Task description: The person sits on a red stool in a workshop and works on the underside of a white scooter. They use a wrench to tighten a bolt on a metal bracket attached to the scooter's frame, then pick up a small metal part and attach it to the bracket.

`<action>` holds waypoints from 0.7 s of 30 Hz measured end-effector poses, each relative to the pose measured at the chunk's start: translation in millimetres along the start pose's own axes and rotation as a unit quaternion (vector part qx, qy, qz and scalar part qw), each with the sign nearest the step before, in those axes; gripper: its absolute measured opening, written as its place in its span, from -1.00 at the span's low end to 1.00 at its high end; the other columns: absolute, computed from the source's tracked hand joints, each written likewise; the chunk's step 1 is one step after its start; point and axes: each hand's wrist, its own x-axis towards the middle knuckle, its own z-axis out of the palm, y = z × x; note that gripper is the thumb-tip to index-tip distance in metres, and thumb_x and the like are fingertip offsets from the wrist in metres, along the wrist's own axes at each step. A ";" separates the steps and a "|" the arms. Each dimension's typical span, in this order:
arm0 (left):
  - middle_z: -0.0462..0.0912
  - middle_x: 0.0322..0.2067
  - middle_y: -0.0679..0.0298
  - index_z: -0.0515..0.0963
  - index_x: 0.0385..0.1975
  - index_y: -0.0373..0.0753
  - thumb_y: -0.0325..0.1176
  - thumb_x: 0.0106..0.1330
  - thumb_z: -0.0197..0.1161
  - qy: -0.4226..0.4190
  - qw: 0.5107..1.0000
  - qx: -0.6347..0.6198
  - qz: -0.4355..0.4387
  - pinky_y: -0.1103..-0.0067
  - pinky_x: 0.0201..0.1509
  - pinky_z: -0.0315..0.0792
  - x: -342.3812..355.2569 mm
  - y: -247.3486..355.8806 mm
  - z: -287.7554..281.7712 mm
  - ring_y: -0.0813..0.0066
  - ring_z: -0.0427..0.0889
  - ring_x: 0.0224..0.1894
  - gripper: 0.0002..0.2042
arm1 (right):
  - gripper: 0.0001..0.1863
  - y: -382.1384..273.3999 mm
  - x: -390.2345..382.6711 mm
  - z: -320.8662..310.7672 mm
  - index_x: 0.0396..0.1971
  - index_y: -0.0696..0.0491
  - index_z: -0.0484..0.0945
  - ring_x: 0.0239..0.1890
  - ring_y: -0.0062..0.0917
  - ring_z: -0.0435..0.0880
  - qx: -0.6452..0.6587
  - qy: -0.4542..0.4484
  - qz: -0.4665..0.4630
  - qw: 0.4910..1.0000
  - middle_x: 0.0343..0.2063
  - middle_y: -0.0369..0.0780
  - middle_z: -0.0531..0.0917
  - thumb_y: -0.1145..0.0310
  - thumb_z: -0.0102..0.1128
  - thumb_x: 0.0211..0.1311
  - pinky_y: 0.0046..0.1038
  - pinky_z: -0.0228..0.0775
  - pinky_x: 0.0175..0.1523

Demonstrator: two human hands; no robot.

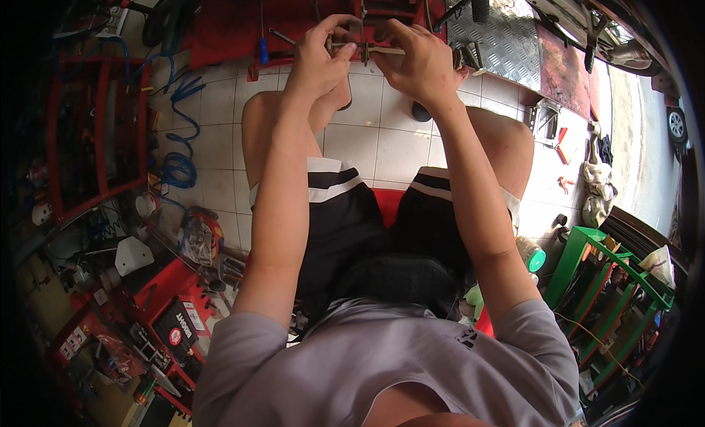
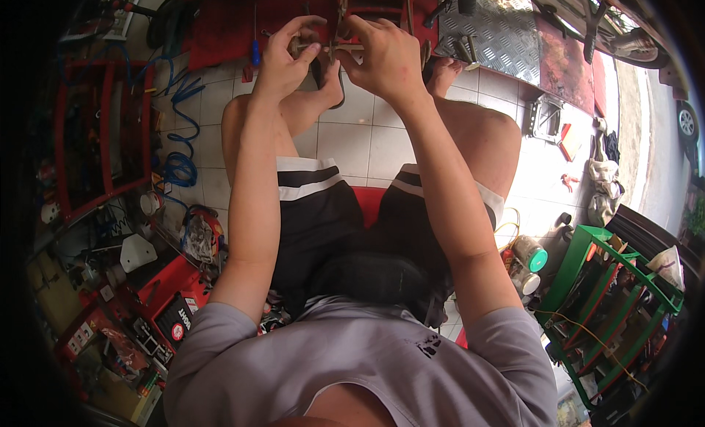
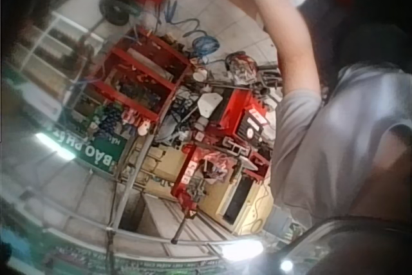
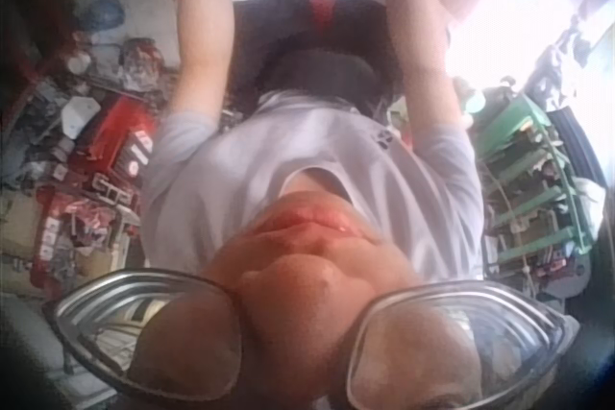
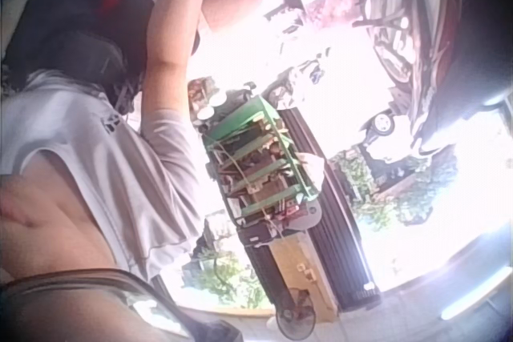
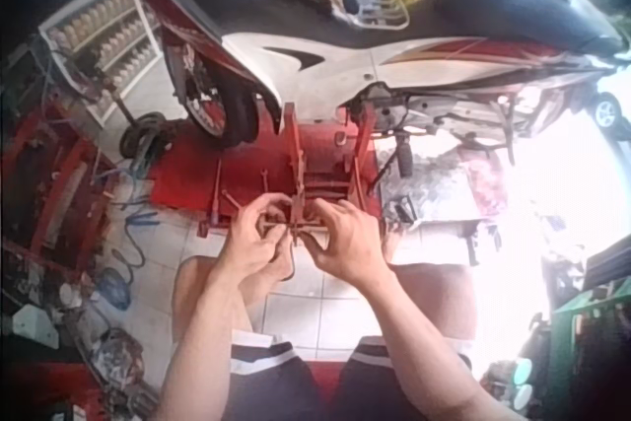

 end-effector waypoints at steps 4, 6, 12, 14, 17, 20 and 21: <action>0.51 -0.38 0.37 0.56 -0.02 -0.21 -0.67 0.14 0.17 -0.010 0.999 0.036 -0.011 0.65 -0.09 0.47 1.3 2.2 -4.5 0.65 0.51 -0.23 -0.62 | -0.70 1.2 -0.5 1.4 -0.29 -0.07 0.56 -0.37 -0.38 0.63 -0.001 0.001 -0.004 1.000 -0.51 -0.33 0.65 0.26 0.41 -0.08 -0.32 0.47 -0.37; 0.51 -0.39 0.38 0.56 -0.02 -0.21 -0.67 0.15 0.17 -0.006 1.000 0.011 0.024 0.65 -0.08 0.47 0.5 3.6 -0.7 0.66 0.51 -0.24 -0.63 | -0.69 2.2 -1.0 2.1 -0.28 -0.06 0.57 -0.36 -0.38 0.64 -0.003 -0.002 -0.003 1.000 -0.50 -0.33 0.66 0.27 0.41 -0.08 -0.33 0.48 -0.35; 0.53 -0.37 0.34 0.57 -0.02 -0.14 -0.64 0.17 0.19 0.011 0.999 0.026 0.033 0.58 -0.08 0.49 -1.2 3.8 0.5 0.56 0.54 -0.23 -0.63 | -0.74 0.1 -0.5 2.0 -0.28 -0.07 0.61 -0.31 -0.38 0.66 -0.006 0.003 -0.006 1.000 -0.44 -0.33 0.68 0.29 0.39 -0.04 -0.35 0.50 -0.30; 0.55 -0.35 0.30 0.57 -0.03 -0.12 -0.63 0.17 0.20 0.024 0.998 0.052 0.041 0.55 -0.07 0.50 -2.0 6.4 2.0 0.49 0.57 -0.23 -0.63 | -0.75 3.7 -0.5 4.4 -0.27 -0.06 0.65 -0.33 -0.33 0.67 -0.005 -0.007 -0.004 1.000 -0.44 -0.27 0.67 0.26 0.39 0.00 -0.33 0.49 -0.27; 0.58 -0.33 0.26 0.58 -0.05 -0.11 -0.62 0.16 0.22 0.038 0.994 0.090 0.051 0.50 -0.07 0.50 -3.1 7.6 1.9 0.40 0.59 -0.23 -0.64 | -0.82 6.0 0.3 8.7 -0.34 -0.13 0.64 -0.30 -0.42 0.66 -0.010 0.007 -0.018 1.000 -0.42 -0.39 0.70 0.32 0.36 -0.02 -0.36 0.50 -0.31; 0.61 -0.32 0.25 0.60 -0.08 -0.13 -0.62 0.12 0.24 0.041 0.990 0.117 0.070 0.48 -0.05 0.50 -3.1 8.9 2.2 0.36 0.58 -0.20 -0.65 | -0.82 11.3 -1.4 12.7 -0.35 -0.12 0.64 -0.32 -0.42 0.65 -0.032 0.014 -0.039 0.999 -0.44 -0.39 0.69 0.32 0.37 -0.02 -0.37 0.50 -0.32; 0.61 -0.31 0.26 0.60 -0.09 -0.13 -0.62 0.10 0.25 0.043 0.986 0.134 0.094 0.47 -0.05 0.50 -3.0 8.8 1.1 0.36 0.58 -0.19 -0.64 | -0.82 9.3 -0.7 11.4 -0.35 -0.12 0.65 -0.33 -0.42 0.65 -0.028 0.011 -0.035 0.999 -0.44 -0.39 0.68 0.32 0.36 -0.02 -0.37 0.50 -0.32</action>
